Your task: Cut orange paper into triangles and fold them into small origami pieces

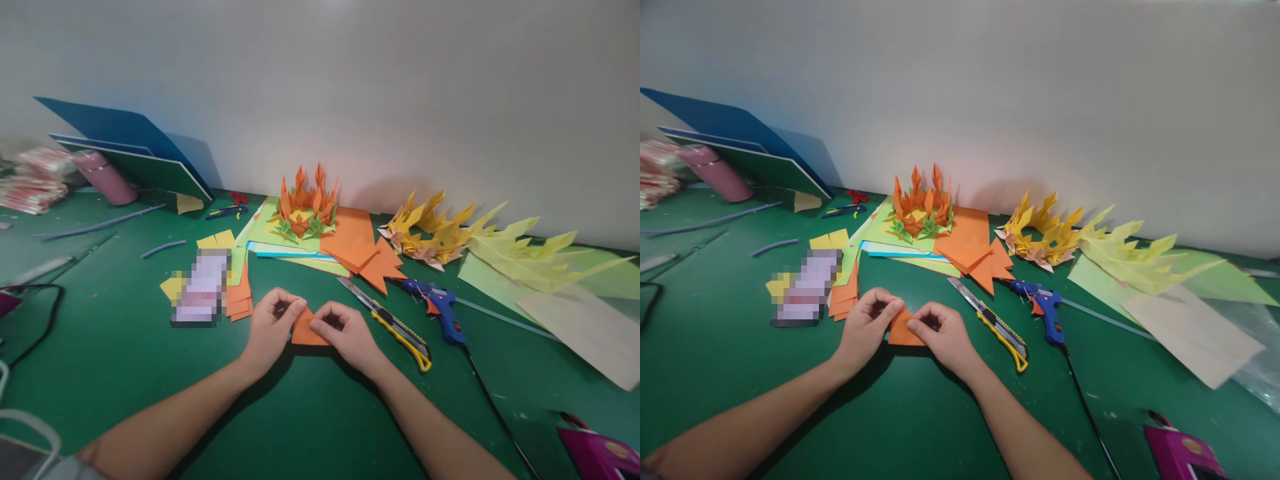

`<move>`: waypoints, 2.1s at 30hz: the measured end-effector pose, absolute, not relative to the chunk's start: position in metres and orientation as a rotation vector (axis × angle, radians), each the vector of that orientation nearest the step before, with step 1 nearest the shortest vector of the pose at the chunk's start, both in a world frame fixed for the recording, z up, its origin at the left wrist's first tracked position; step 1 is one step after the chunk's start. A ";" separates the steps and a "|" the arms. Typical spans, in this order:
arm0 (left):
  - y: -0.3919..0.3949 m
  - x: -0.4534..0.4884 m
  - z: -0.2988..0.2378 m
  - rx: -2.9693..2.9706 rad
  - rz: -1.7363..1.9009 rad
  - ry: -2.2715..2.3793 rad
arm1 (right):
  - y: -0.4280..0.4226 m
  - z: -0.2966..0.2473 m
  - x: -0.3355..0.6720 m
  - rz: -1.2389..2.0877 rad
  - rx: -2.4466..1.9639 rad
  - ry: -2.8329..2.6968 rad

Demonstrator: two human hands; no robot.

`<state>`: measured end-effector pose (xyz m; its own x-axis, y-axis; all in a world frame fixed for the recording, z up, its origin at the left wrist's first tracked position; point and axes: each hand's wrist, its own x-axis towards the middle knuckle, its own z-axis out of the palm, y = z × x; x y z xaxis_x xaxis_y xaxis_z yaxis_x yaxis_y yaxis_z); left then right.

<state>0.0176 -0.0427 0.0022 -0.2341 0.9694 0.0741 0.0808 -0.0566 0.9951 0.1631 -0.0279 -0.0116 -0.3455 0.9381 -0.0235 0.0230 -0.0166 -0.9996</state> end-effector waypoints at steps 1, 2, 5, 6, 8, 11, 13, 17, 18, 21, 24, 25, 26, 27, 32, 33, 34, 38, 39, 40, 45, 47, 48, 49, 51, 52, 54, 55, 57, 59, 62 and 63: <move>-0.042 0.018 0.002 1.226 1.405 1.416 | -0.029 -0.011 0.162 1.473 -1.050 -1.461; -0.042 0.017 0.001 1.252 1.402 1.417 | -0.029 -0.011 0.162 1.469 -1.050 -1.451; -0.040 0.017 0.001 1.244 1.343 1.357 | -0.030 -0.011 0.161 1.426 -1.064 -1.428; -0.040 0.017 0.001 1.227 1.310 1.331 | -0.029 -0.011 0.161 1.405 -1.073 -1.416; -0.039 0.016 0.002 1.231 1.209 1.305 | -0.028 -0.012 0.162 1.366 -1.091 -1.382; -0.040 0.015 0.003 1.275 1.044 1.314 | -0.026 -0.014 0.163 1.326 -1.114 -1.337; -0.040 0.015 0.003 1.268 0.998 1.325 | -0.025 -0.015 0.163 1.307 -1.128 -1.331; -0.038 0.013 0.002 1.234 1.024 1.367 | -0.025 -0.015 0.163 1.338 -1.114 -1.373; -0.037 0.012 0.002 1.217 1.042 1.367 | -0.025 -0.015 0.164 1.359 -1.111 -1.391; -0.036 0.011 0.001 1.167 1.093 1.355 | -0.026 -0.016 0.164 1.405 -1.112 -1.478; -0.036 0.010 0.003 1.173 1.118 1.365 | -0.027 -0.017 0.164 1.398 -1.114 -1.565; -0.037 0.010 0.004 1.190 1.118 1.369 | -0.027 -0.017 0.164 1.387 -1.116 -1.586; -0.037 0.011 0.005 1.209 1.115 1.368 | -0.028 -0.017 0.164 1.374 -1.121 -1.604; -0.037 0.011 0.005 1.224 1.109 1.358 | -0.028 -0.018 0.164 1.363 -1.126 -1.618; -0.037 0.012 0.002 1.196 1.107 1.261 | -0.027 -0.018 0.165 1.384 -1.116 -1.581; -0.037 0.012 0.002 1.180 1.114 1.254 | -0.027 -0.018 0.165 1.402 -1.111 -1.562; -0.036 0.011 0.001 1.163 1.120 1.251 | -0.027 -0.018 0.165 1.420 -1.108 -1.545; -0.032 0.009 0.001 1.080 1.147 1.256 | -0.026 -0.020 0.164 1.495 -1.074 -1.471; -0.031 0.009 0.002 1.058 1.154 1.262 | -0.025 -0.021 0.164 1.520 -1.061 -1.453; -0.030 0.008 0.002 1.034 1.165 1.270 | -0.024 -0.021 0.164 1.545 -1.049 -1.433; -0.022 0.001 0.001 0.893 1.294 1.300 | -0.024 -0.023 0.165 1.605 -1.020 -1.355; -0.019 -0.005 0.002 0.828 1.406 1.311 | -0.025 -0.023 0.165 1.615 -1.023 -1.365; -0.019 -0.007 0.002 0.808 1.440 1.316 | -0.026 -0.023 0.166 1.617 -1.023 -1.377; -0.018 -0.009 0.003 0.804 1.442 1.313 | -0.026 -0.023 0.166 1.613 -1.021 -1.387; -0.020 -0.010 0.005 0.829 1.385 1.285 | -0.025 -0.023 0.166 1.584 -1.013 -1.382; -0.022 -0.010 0.005 0.850 1.343 1.258 | -0.025 -0.023 0.167 1.563 -1.008 -1.367; -0.026 -0.007 0.005 0.907 1.243 1.201 | -0.023 -0.024 0.168 1.516 -0.989 -1.330; -0.028 -0.005 0.005 0.948 1.190 1.179 | -0.022 -0.024 0.168 1.495 -0.975 -1.314; -0.032 -0.003 0.004 1.024 1.092 1.139 | -0.021 -0.024 0.169 1.462 -0.944 -1.286; -0.035 -0.001 0.005 1.081 1.004 1.112 | -0.020 -0.023 0.170 1.452 -0.914 -1.275; -0.037 -0.001 0.006 1.128 0.900 1.079 | -0.020 -0.022 0.171 1.462 -0.892 -1.314; -0.037 -0.002 0.006 1.133 0.882 1.068 | -0.020 -0.022 0.171 1.462 -0.900 -1.330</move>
